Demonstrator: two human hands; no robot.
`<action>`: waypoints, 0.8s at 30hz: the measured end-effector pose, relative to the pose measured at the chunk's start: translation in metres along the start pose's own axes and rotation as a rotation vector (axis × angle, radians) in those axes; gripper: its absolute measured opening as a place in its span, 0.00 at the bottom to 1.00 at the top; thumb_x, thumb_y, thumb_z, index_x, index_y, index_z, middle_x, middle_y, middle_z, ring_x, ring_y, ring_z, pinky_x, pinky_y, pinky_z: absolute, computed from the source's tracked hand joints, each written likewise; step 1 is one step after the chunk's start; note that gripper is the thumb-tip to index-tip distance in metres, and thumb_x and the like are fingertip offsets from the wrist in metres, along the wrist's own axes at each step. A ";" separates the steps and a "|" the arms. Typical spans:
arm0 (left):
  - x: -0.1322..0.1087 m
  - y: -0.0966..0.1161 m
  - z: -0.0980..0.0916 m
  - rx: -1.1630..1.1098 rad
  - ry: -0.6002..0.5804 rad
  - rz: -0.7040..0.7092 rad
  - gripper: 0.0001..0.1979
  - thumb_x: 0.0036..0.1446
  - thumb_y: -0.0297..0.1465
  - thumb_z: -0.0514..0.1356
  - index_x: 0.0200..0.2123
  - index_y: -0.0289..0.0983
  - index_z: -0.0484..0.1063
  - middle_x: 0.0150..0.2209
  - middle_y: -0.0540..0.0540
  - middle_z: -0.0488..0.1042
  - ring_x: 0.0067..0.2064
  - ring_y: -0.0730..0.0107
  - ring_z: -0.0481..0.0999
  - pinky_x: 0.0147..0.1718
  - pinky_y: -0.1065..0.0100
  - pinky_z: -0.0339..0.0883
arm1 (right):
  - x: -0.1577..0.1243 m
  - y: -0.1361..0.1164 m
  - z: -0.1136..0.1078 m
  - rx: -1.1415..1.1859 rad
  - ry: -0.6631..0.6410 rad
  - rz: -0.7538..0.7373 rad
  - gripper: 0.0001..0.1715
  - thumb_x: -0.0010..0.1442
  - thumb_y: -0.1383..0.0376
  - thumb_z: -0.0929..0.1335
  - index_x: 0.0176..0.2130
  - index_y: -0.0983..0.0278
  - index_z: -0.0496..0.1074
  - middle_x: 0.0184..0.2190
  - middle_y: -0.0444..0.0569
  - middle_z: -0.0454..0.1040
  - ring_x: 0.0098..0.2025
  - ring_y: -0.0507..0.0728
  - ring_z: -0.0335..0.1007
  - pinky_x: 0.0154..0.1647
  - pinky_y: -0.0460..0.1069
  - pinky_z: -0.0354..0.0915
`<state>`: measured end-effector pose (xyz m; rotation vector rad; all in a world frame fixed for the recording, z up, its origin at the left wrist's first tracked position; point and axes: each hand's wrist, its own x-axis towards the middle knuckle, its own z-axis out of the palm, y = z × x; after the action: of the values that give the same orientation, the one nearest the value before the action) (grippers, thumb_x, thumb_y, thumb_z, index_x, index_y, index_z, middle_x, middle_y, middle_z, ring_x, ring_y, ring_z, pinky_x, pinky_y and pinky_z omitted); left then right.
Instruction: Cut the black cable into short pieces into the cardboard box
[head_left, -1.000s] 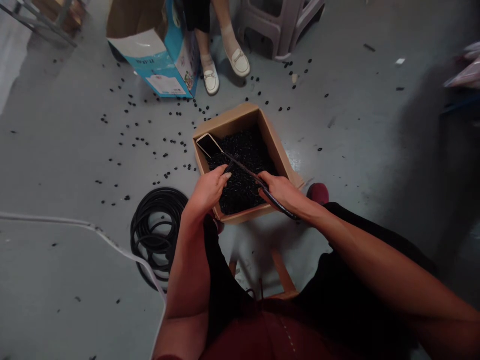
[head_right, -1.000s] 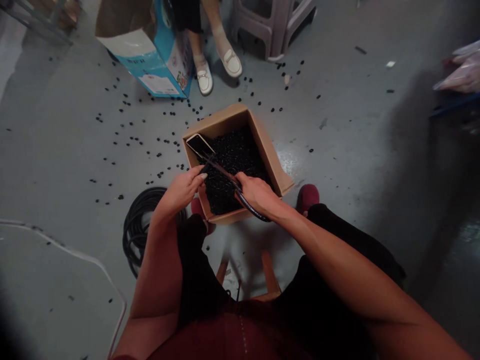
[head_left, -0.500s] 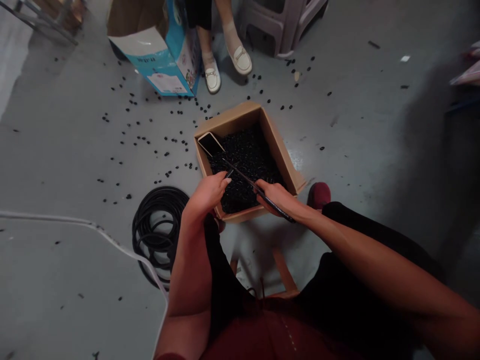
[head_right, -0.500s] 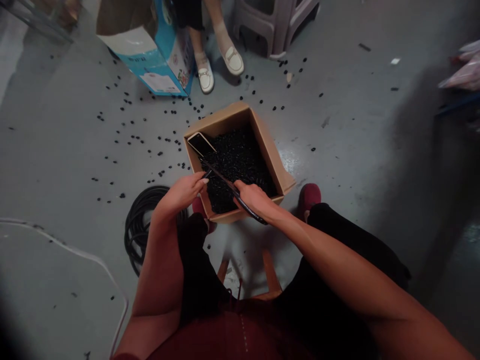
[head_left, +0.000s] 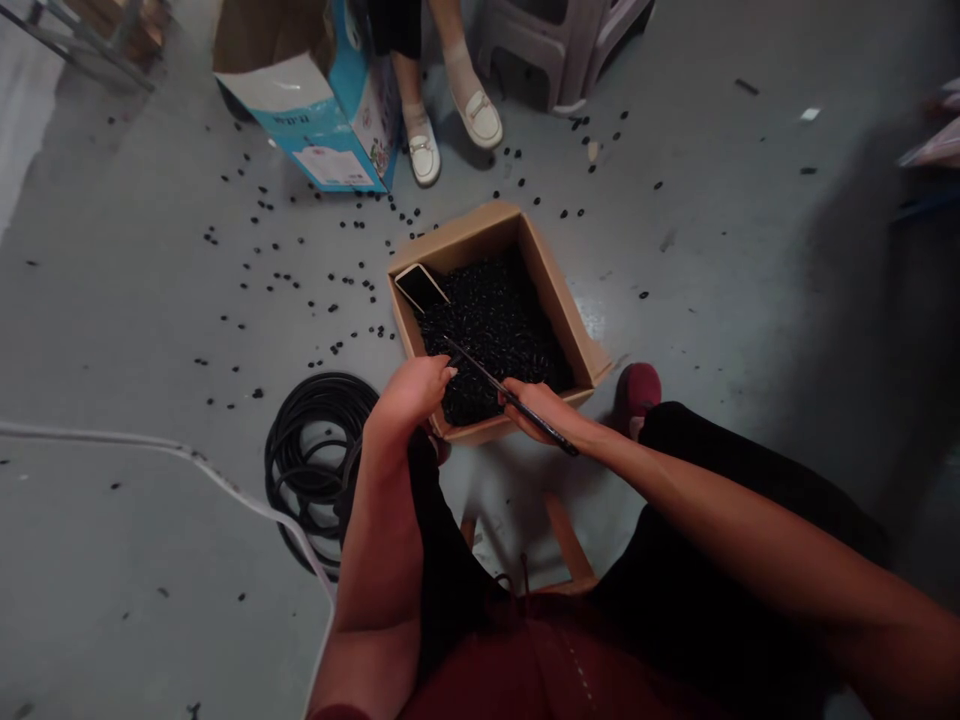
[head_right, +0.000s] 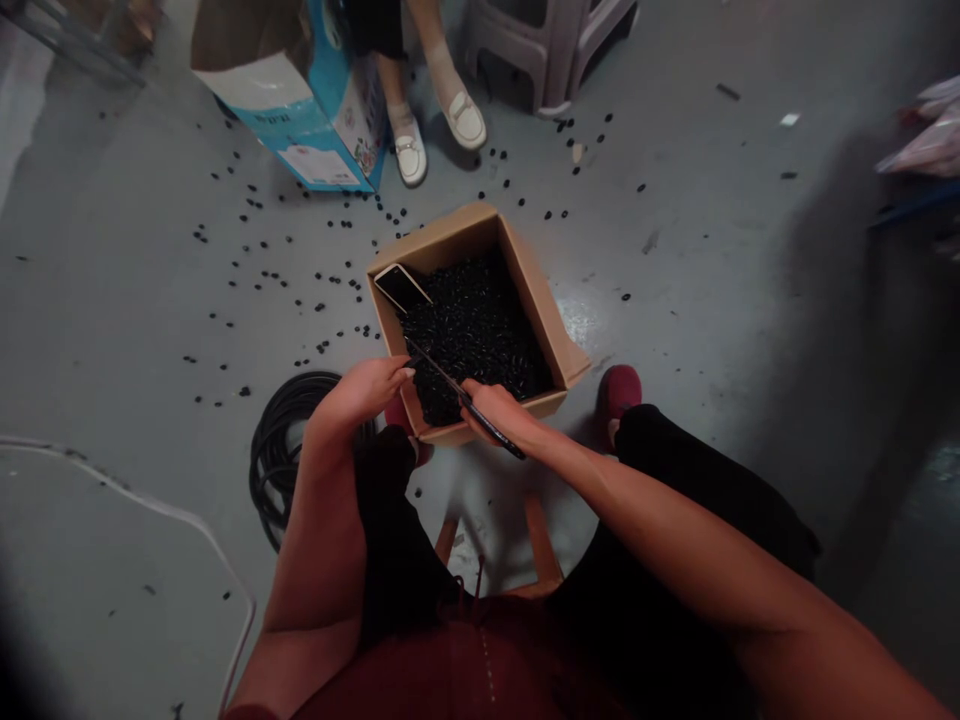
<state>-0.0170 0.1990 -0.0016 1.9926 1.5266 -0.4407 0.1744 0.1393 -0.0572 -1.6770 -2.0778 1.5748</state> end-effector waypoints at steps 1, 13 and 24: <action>0.000 0.000 0.000 0.010 -0.004 -0.005 0.14 0.63 0.31 0.49 0.34 0.36 0.73 0.34 0.39 0.77 0.33 0.64 0.73 0.32 0.68 0.61 | 0.001 0.001 0.001 -0.007 -0.004 0.000 0.10 0.59 0.68 0.61 0.39 0.63 0.69 0.33 0.50 0.77 0.35 0.56 0.73 0.32 0.45 0.57; 0.000 0.009 -0.002 0.059 -0.084 0.066 0.15 0.65 0.32 0.47 0.40 0.34 0.73 0.40 0.40 0.77 0.39 0.65 0.74 0.38 0.68 0.62 | 0.004 0.008 -0.010 -0.123 -0.057 0.040 0.14 0.62 0.60 0.61 0.46 0.64 0.65 0.32 0.52 0.76 0.31 0.56 0.70 0.30 0.45 0.55; 0.002 0.006 0.002 0.037 -0.085 0.000 0.15 0.65 0.31 0.47 0.39 0.34 0.73 0.40 0.39 0.77 0.37 0.64 0.74 0.36 0.67 0.62 | 0.008 0.016 0.001 -0.084 -0.005 0.024 0.09 0.61 0.63 0.61 0.37 0.62 0.68 0.27 0.49 0.75 0.28 0.56 0.70 0.27 0.45 0.53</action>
<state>-0.0110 0.1981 -0.0023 1.9763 1.4764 -0.5507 0.1818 0.1433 -0.0733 -1.7326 -2.1637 1.5201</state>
